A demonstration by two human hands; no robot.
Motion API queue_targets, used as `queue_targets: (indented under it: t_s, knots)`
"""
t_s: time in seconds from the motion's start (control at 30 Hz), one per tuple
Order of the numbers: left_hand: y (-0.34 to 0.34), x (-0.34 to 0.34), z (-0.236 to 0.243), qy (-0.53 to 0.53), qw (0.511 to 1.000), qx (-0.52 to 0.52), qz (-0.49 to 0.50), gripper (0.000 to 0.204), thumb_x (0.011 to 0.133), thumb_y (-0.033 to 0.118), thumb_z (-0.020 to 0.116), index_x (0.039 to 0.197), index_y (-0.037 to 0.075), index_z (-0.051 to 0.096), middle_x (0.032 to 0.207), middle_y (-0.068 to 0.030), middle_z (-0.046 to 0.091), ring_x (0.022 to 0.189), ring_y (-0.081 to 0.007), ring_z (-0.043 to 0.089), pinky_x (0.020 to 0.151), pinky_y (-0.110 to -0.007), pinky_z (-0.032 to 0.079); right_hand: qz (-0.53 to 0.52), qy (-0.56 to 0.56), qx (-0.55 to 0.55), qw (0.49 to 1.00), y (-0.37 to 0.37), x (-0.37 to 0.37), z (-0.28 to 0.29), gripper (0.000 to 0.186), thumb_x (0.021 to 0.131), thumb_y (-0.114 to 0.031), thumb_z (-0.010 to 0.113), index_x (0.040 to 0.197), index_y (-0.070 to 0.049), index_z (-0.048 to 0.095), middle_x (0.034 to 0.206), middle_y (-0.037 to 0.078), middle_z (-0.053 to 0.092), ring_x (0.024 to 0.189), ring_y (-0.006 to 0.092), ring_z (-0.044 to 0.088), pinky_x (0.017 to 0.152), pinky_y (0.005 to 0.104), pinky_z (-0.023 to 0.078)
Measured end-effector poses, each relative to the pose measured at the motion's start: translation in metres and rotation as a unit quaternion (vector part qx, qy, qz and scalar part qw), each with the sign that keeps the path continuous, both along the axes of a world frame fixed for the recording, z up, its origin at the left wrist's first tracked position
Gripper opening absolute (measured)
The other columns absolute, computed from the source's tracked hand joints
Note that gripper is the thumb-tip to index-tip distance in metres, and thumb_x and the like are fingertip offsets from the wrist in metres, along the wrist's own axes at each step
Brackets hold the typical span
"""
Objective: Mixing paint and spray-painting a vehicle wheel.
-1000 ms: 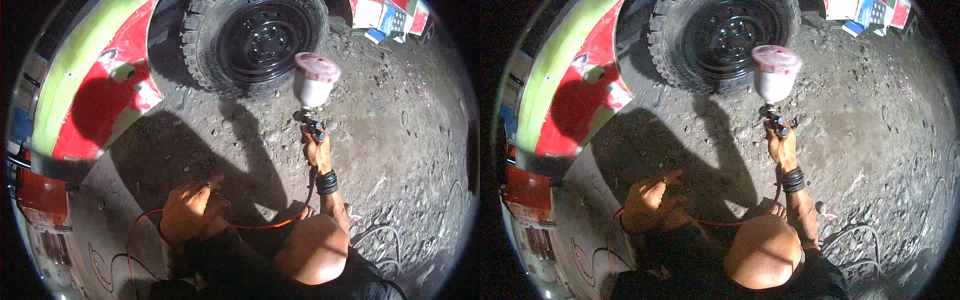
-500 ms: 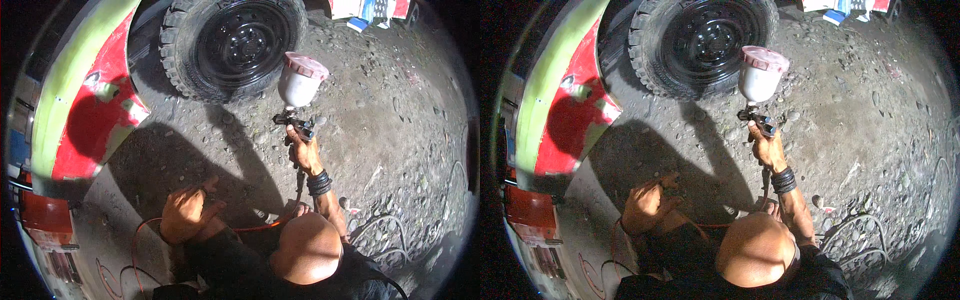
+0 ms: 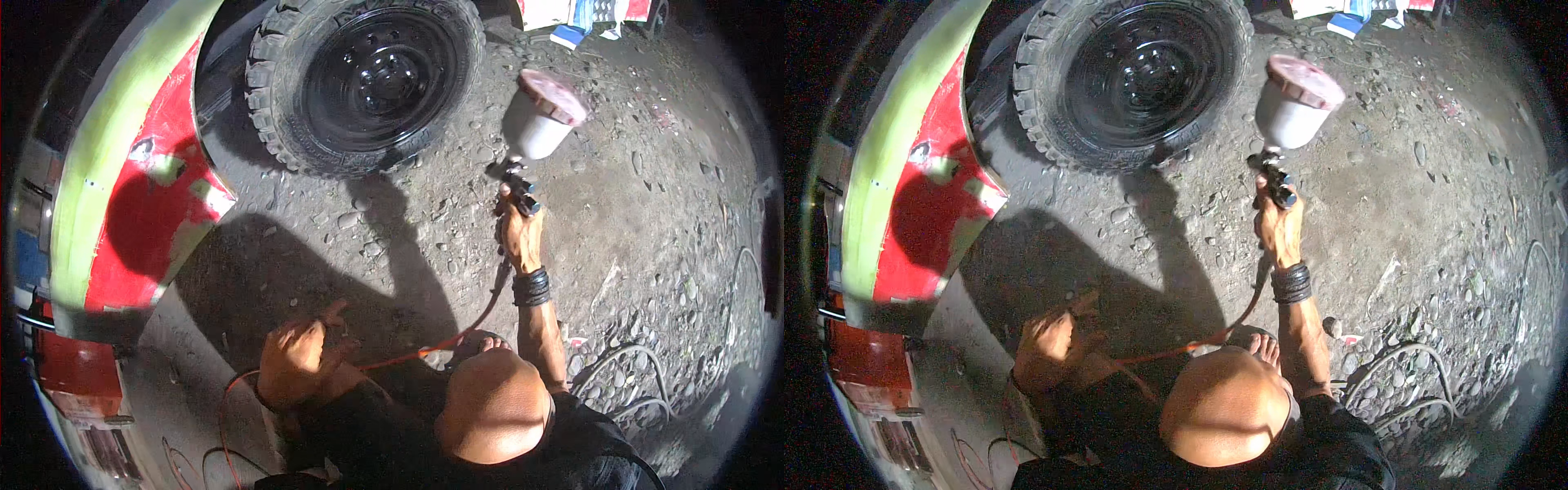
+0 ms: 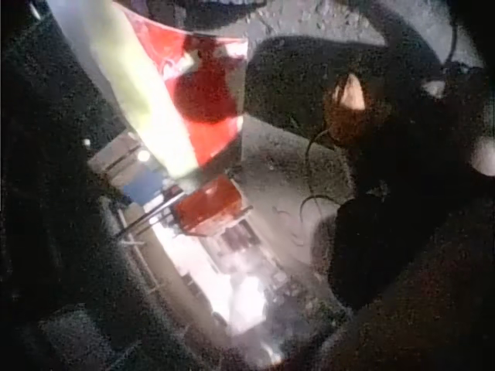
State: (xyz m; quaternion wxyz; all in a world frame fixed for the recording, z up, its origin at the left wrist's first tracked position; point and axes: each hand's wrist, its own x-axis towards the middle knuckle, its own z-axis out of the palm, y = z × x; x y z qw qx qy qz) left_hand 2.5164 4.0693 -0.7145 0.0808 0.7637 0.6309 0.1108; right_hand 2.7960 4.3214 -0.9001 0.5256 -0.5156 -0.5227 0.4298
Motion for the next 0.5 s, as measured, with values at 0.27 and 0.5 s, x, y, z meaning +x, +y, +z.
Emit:
queue_targets:
  t_s: [0.27, 0.5]
  knots:
    - [0.002, -0.002, -0.006, 0.017, 0.999, -0.034, 0.013, 0.044, 0.091, 0.036, 0.076, 0.106, -0.004, 0.07, 0.108, -0.0183, 0.076, 0.087, -0.0345, 0.075, 0.074, -0.044, 0.06, 0.013, -0.036, -0.028, 0.999, 0.0, 0.008, 0.01, 0.044, 0.102, -0.046, 0.06, 0.1, -0.003, 0.068, 0.074, 0.003, 0.063, 0.056, 0.0117, 0.052, 0.051, 0.0318, 0.042]
    - [-0.003, -0.004, -0.001, -0.005, 1.0, -0.022, 0.004, 0.045, 0.094, 0.04, 0.072, 0.099, -0.005, 0.069, 0.111, -0.0209, 0.075, 0.087, -0.0357, 0.076, 0.073, -0.045, 0.06, -0.068, -0.015, 0.065, 0.995, 0.04, 0.029, 0.052, 0.034, 0.101, -0.034, 0.062, 0.101, -0.001, 0.07, 0.073, 0.003, 0.063, 0.065, 0.0148, 0.056, 0.062, 0.0327, 0.046]
